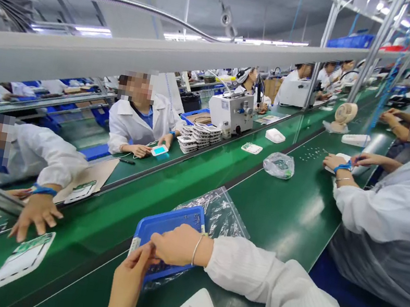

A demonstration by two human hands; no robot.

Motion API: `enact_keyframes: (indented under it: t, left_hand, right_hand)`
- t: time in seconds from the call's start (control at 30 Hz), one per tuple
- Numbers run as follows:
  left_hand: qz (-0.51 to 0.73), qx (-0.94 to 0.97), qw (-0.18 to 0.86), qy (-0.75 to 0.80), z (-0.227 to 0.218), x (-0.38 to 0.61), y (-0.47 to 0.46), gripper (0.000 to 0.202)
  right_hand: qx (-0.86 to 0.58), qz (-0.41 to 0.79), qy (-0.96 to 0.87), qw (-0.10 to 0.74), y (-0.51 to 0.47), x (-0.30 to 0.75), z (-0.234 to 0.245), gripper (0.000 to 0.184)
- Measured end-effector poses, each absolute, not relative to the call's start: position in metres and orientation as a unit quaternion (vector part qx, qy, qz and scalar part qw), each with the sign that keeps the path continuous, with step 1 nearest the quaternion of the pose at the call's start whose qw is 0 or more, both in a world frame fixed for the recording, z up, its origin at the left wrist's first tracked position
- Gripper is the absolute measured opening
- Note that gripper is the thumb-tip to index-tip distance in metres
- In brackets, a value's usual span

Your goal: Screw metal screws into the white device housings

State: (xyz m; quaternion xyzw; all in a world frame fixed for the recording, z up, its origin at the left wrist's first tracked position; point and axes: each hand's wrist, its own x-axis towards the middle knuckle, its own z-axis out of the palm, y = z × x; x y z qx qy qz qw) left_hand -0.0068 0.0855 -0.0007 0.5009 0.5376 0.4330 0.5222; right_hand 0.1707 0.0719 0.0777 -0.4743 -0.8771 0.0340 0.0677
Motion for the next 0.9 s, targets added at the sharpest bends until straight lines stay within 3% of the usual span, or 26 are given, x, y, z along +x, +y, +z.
enact_keyframes:
  t: [0.3,0.57,0.77,0.9]
  left_hand:
    - [0.424,0.488,0.553,0.526,-0.001,-0.004,0.097,0.058]
    - [0.423,0.505,0.574,0.487,-0.004,0.002,0.090,0.060]
    - [0.437,0.482,0.576,0.495,-0.007,-0.001,0.089,0.060]
    - [0.436,0.484,0.582,0.486,-0.005,-0.003,0.089,0.059]
  right_hand:
    - [-0.475,0.031,-0.876,0.081,0.078,0.176,0.067,0.027]
    - [-0.479,0.039,-0.872,0.091,0.075,0.171,0.068,0.025]
    - [-0.497,0.087,-0.861,0.066,0.077,0.172,0.059,0.040]
    - [-0.498,0.087,-0.861,0.053,0.081,0.173,0.059,0.032]
